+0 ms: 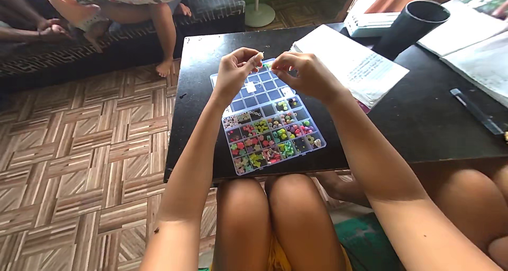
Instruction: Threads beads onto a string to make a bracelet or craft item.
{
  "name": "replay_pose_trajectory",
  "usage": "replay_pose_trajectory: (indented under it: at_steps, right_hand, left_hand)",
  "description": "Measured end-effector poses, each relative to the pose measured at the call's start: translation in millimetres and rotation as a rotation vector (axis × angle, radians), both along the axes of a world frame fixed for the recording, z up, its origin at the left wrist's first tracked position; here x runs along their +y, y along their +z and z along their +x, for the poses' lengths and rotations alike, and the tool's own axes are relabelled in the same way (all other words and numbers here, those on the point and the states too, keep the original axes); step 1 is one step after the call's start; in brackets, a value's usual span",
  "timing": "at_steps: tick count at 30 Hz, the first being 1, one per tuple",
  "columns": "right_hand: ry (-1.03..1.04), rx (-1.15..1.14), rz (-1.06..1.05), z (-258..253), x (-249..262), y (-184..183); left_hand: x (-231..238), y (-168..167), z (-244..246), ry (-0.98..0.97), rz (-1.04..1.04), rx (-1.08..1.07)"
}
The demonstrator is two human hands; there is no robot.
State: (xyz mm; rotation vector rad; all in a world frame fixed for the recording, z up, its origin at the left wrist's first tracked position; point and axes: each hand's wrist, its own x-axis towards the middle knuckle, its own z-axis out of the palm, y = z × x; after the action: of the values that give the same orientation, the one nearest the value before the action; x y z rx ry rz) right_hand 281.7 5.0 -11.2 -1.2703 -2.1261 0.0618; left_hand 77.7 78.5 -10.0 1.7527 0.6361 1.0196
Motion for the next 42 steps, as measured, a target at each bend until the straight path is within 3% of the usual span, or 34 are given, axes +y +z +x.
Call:
replay_pose_trajectory:
  at_steps: [26, 33, 42]
  right_hand:
    - [-0.001, -0.017, -0.025, -1.1, -1.2, -0.1]
    - [0.257, 0.410, -0.054, -11.1, -4.2, 6.3]
    - [0.444, 0.077, -0.377, -25.1, -13.1, 8.6]
  left_hand:
    - [0.5, -0.4, -0.5, -0.010, 0.000, 0.020]
    - [2.0, -0.9, -0.2, 0.023, 0.035, 0.001]
    - [7.0, 0.3, -5.3, 0.105, 0.041, 0.029]
